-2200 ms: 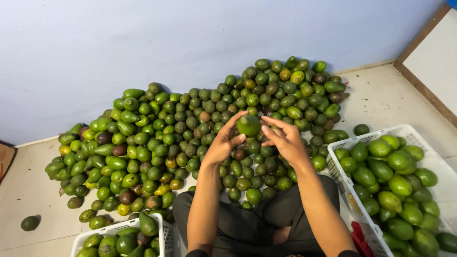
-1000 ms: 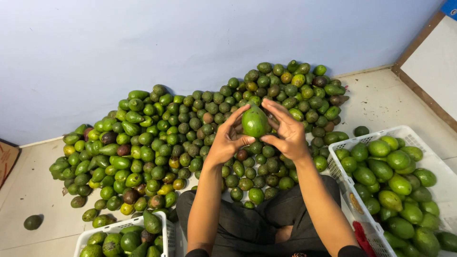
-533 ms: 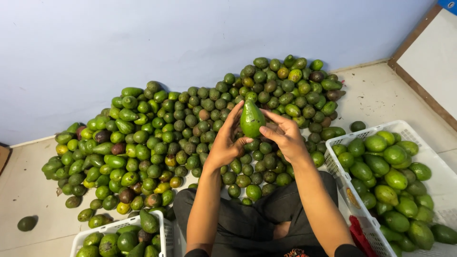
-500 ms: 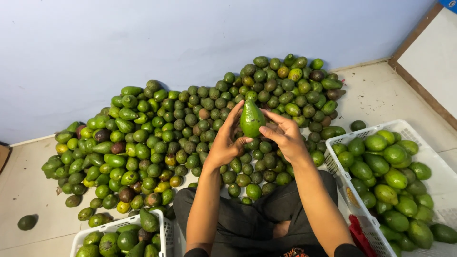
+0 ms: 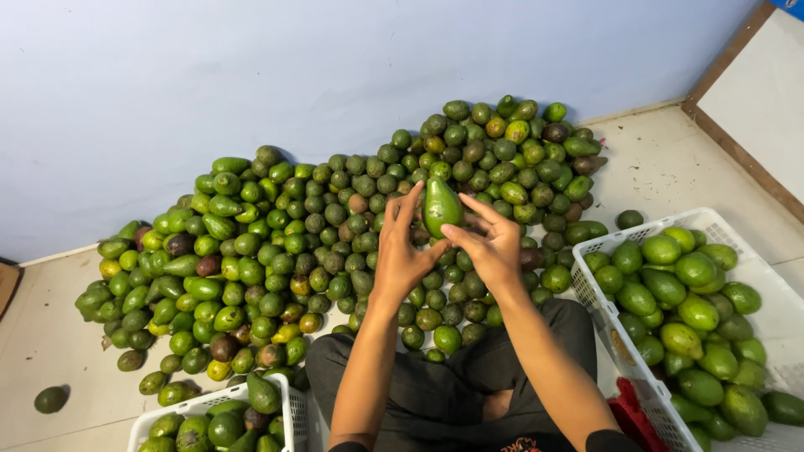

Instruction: The person sits on the floor and sorts green avocados from a large pile into white plastic crates. They pick up individual avocados, inspect them, and place them into the crates.

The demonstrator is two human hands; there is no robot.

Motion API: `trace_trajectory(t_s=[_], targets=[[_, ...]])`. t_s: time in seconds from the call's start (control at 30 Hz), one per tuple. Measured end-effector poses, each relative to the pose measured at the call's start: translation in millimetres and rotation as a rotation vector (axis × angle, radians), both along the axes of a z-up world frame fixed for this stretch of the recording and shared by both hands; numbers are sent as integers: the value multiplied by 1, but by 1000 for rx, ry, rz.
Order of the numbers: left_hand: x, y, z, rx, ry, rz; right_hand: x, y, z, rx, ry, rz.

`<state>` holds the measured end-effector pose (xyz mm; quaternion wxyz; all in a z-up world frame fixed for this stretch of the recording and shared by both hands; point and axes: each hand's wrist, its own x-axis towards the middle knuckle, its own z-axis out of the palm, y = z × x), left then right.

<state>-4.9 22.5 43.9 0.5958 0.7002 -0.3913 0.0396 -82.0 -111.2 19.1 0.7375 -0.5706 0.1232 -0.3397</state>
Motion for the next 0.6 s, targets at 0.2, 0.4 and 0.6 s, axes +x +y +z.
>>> trace_trajectory(t_s=[0.2,0.4,0.6], targets=[[22,-9,-26,-321,314,-247,0,0,7,-172,-31,-65],[36,-11,-58,-508,562,-562,7,-19,-5,-109,21,148],[29,-4,-50,-250,257,-523,6,-21,-19,-113,-6,440]])
